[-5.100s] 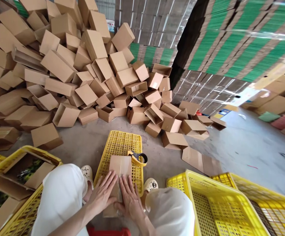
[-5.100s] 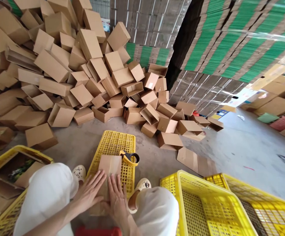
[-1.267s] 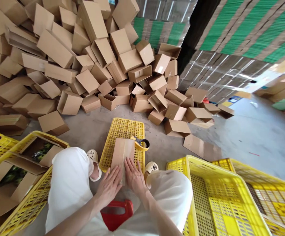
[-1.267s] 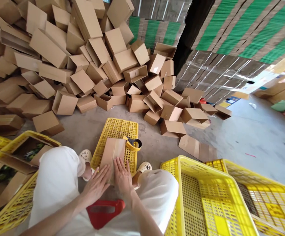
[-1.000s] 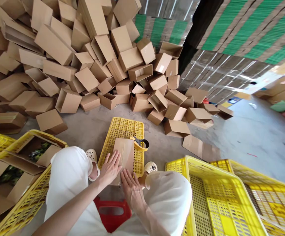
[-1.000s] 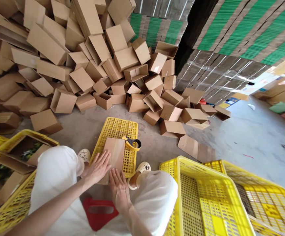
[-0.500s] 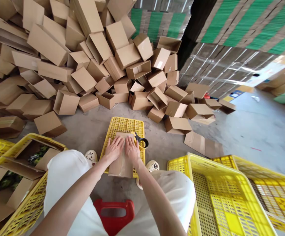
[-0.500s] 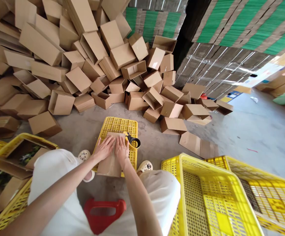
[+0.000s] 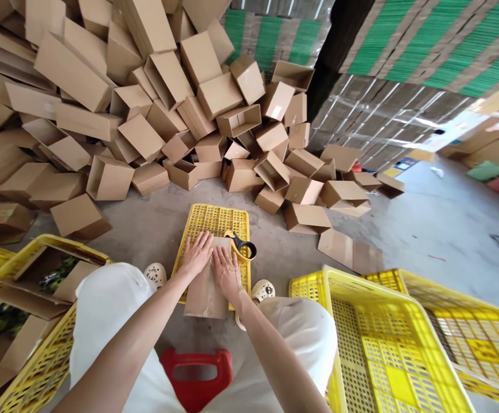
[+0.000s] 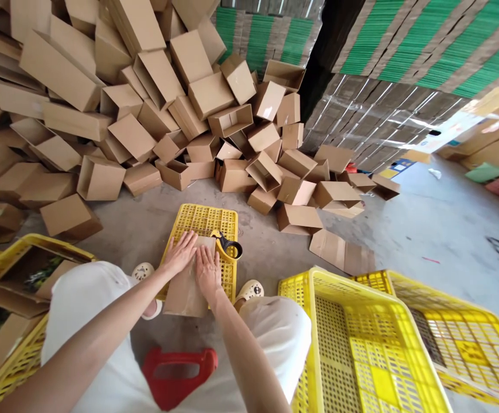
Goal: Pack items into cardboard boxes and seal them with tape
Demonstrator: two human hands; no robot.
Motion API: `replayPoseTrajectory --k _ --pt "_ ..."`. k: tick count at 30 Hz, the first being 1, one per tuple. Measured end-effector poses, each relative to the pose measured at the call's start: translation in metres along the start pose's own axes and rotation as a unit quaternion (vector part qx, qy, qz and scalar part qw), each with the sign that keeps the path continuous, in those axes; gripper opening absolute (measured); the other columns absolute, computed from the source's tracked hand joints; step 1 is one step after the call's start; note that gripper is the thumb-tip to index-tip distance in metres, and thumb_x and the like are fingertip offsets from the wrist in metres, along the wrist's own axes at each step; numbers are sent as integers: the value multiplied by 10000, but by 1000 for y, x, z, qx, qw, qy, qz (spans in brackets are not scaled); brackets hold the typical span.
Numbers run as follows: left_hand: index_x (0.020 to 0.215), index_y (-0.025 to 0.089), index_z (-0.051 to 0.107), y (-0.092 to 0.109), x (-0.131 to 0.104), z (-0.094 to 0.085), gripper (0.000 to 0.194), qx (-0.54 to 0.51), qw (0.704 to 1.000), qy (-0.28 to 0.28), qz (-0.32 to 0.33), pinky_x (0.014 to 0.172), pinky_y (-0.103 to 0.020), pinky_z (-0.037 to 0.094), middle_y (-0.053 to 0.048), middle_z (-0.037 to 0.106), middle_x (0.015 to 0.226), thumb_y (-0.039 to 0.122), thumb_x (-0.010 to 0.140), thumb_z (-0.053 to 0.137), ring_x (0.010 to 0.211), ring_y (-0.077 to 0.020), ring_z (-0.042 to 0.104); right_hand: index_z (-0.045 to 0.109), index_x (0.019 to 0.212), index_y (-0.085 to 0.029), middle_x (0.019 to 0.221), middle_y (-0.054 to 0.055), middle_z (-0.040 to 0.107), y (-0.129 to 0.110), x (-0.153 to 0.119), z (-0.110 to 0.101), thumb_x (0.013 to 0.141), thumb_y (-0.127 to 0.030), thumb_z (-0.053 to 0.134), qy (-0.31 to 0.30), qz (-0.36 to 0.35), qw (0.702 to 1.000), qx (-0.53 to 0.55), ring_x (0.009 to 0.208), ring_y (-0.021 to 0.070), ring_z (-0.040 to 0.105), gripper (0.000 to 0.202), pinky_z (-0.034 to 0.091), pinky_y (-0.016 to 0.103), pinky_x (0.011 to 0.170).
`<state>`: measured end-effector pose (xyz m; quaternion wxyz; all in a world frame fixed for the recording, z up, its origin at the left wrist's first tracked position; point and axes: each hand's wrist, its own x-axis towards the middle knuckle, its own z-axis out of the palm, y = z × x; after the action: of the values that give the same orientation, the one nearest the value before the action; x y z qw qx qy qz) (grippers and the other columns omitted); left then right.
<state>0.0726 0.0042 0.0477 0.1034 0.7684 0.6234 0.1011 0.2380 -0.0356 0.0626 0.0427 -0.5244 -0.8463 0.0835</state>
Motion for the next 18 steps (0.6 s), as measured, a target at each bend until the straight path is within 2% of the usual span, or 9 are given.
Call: replayPoseTrajectory --k 5,7,9,11,14,18 --pt "1703 300 320 6 -4 -4 592 -1 1000 -2 -22 1304 -708 169 -66 306 1770 341 1114 355 1645 -326 268 365 1684 -151 1699 167 425 -27 -70 7 1098 -284 452 3 -32 999 21 1604 290 366 608 246 568 1323" --pt "1702 301 323 8 -5 -6 591 1 1000 4 -24 1304 -704 176 -74 324 1763 328 1113 357 1642 -322 279 315 1705 -162 1721 171 382 -37 -98 7 1037 -386 615 -2 -64 997 35 1616 307 339 766 242 566 1329" --pt "1701 291 323 10 -14 -8 590 8 1000 10 -9 1303 -698 186 -85 341 1754 310 1112 357 1639 -315 287 294 1714 -186 1739 171 340 -41 -116 4 948 -422 758 -16 -79 996 43 1620 328 328 926 250 575 1327" --pt "1698 270 329 10 -32 -7 585 18 1000 9 23 1302 -695 200 -92 361 1745 291 1114 350 1634 -303 305 336 1702 -238 1732 154 362 -41 -122 -1 914 -389 812 -28 -75 995 54 1607 322 360 933 262 578 1323" --pt "1691 261 334 11 -74 -4 576 39 996 11 78 1307 -661 243 -82 384 1736 264 1116 344 1622 -271 337 460 1642 -296 1697 128 437 -38 -118 -6 944 -338 792 -33 -72 994 71 1579 307 417 774 281 590 1316" --pt "1700 256 310 13 -137 1 633 55 991 28 123 1304 -605 302 -83 411 1723 163 1075 360 1616 -247 351 574 1565 -277 1608 119 567 -39 -119 -3 998 -314 725 2 -93 992 83 1525 304 500 588 282 589 1323"
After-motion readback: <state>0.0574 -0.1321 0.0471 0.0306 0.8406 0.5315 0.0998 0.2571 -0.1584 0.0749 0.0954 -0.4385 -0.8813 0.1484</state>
